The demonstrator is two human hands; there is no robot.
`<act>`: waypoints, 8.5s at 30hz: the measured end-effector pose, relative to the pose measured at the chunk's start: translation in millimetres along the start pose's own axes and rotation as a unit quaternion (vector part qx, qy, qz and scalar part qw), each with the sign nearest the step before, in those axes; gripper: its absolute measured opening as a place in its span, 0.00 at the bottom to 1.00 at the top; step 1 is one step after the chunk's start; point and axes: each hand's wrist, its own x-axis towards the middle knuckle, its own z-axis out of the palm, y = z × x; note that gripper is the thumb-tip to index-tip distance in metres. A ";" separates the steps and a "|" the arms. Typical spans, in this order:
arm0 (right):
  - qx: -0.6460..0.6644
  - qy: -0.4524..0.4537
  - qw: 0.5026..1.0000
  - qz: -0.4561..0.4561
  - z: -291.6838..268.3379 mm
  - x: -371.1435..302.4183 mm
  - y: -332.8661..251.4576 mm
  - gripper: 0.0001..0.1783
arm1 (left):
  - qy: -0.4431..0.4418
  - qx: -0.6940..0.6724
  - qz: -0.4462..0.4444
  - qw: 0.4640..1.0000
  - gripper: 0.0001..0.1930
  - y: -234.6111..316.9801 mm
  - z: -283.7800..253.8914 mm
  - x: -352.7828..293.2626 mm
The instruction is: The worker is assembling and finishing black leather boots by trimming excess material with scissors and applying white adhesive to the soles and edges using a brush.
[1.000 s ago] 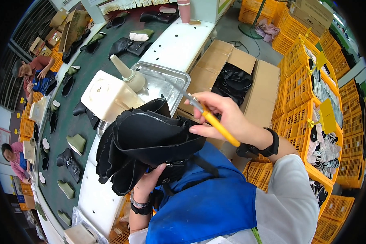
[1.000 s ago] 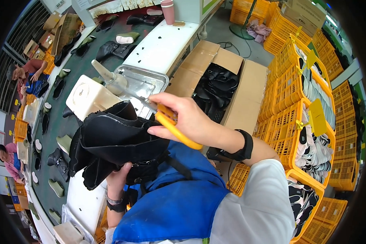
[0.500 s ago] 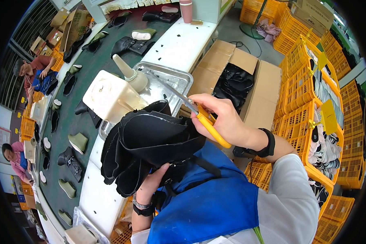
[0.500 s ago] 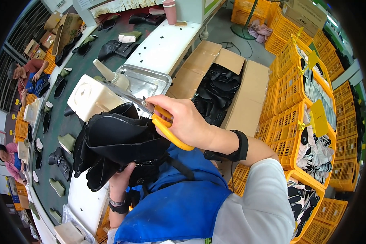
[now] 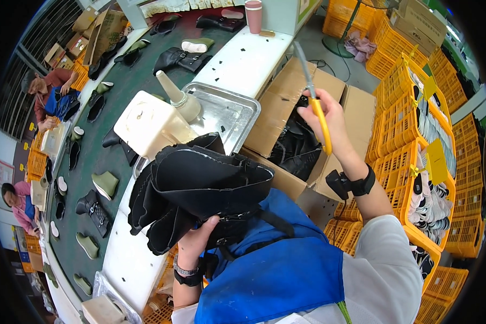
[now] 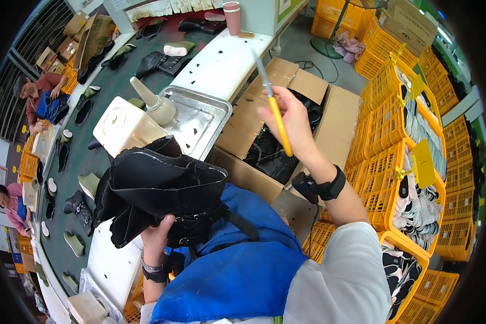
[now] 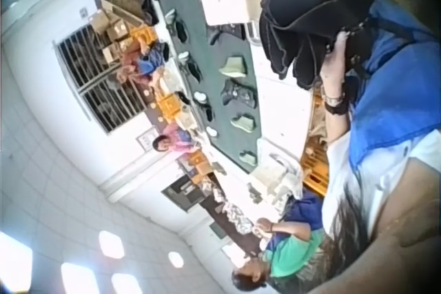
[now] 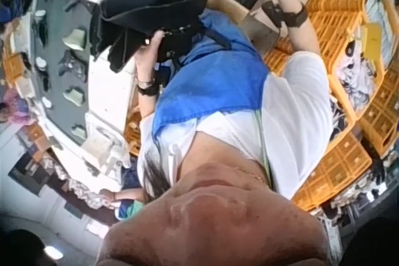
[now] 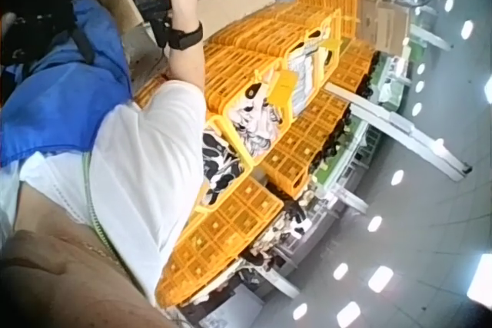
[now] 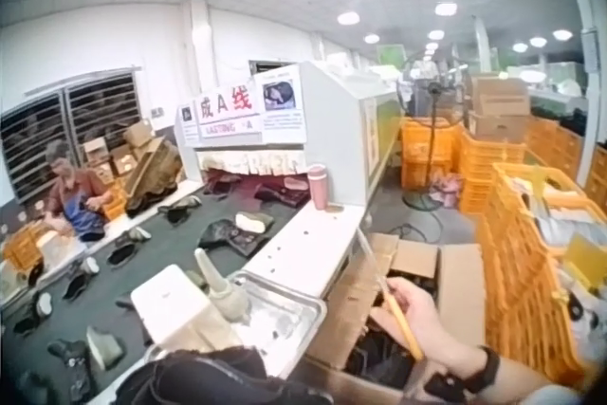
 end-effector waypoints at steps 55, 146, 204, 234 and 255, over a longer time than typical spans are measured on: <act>0.385 -0.360 0.847 0.075 165.0 -89.3 -77.6 0.45 | 0.083 -0.197 0.034 0.976 0.43 -6.0 -66.7 -45.2; -0.262 -0.179 0.851 -0.418 78.3 -46.1 -61.5 0.20 | 0.000 -0.053 -0.034 0.998 0.18 9.5 -47.0 -25.5; -0.205 -0.208 0.873 -0.390 79.2 -52.6 -56.7 0.22 | -0.014 -0.030 -0.078 0.996 0.19 10.1 -47.3 -27.8; -0.220 -0.218 0.867 -0.390 91.4 -40.7 -79.5 0.26 | -0.080 0.041 0.120 0.989 0.21 -6.3 -80.6 -33.7; -0.255 -0.139 0.847 -0.445 102.3 -43.5 -71.1 0.21 | -0.110 0.063 0.130 0.983 0.19 -4.2 -77.1 -32.6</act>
